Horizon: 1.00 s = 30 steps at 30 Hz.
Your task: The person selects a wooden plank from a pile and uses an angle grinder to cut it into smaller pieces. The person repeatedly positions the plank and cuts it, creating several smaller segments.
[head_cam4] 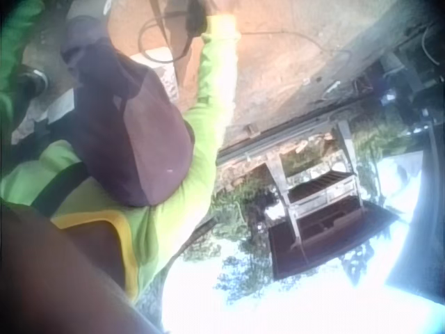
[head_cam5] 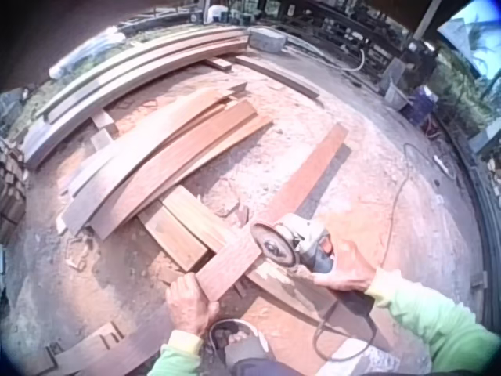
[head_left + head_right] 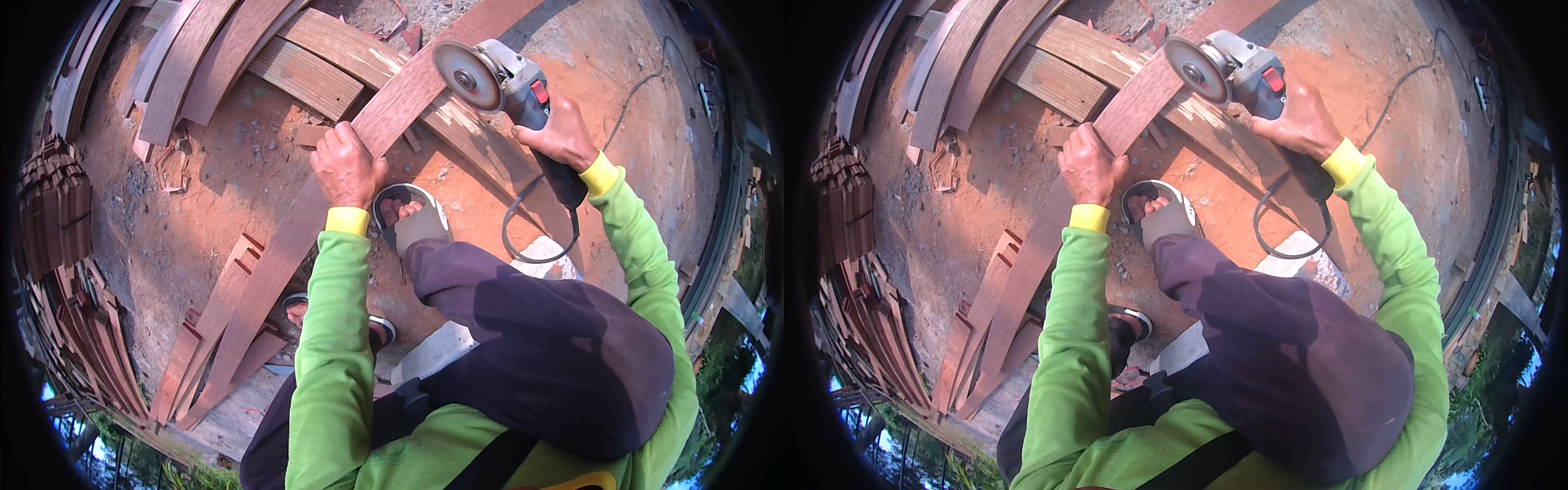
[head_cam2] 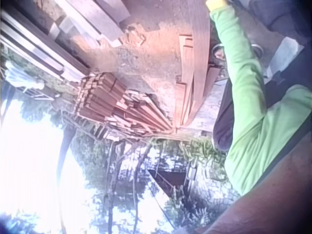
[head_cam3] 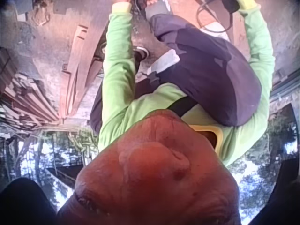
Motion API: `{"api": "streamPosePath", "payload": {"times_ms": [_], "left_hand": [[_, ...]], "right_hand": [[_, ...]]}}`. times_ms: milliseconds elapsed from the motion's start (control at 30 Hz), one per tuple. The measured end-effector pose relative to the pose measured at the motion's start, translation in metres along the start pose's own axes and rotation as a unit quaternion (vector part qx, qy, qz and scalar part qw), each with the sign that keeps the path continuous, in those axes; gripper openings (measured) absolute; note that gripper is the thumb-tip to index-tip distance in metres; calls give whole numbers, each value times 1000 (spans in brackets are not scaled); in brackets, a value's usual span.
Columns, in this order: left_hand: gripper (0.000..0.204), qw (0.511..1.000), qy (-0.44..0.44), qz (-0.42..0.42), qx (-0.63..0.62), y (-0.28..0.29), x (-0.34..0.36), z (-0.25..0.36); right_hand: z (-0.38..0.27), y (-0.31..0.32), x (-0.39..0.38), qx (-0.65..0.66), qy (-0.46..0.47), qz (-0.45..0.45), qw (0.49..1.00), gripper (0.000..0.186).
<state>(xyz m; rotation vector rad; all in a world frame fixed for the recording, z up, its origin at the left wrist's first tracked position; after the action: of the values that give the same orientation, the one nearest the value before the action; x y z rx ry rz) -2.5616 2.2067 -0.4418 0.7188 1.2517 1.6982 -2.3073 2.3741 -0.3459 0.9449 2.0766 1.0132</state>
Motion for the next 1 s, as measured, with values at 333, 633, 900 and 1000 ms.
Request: {"api": "streamPosePath", "payload": {"times_ms": [333, 633, 900, 1000], "left_hand": [[58, 1000, 10, 3, -10, 1, 0, -1], [54, 999, 9, 26, -18, 0, 1, 1], [55, 999, 31, 2, -15, 0, 3, -1], [50, 999, 7, 31, -10, 3, 1, 3]], "right_hand": [[0, -5, 0, 4, 4, -24, 1000, 63], [1, -7, -1, -5, 18, -31, 999, 63], [3, -10, -1, -3, 6, -51, 999, 64], [4, -11, 0, -12, 11, -56, 998, 65]]}}
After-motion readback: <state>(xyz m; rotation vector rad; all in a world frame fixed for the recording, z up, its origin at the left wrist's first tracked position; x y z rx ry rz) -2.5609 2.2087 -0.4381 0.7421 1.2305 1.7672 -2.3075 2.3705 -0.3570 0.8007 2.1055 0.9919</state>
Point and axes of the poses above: each hand's wrist, its own x-axis towards the middle knuckle, its own y-axis out of the back of the hand, z = x × y, the point moved 6 cm from there along x, towards the middle knuckle, and after that the axes turned 1 degree about y, right-handed, at the moved point
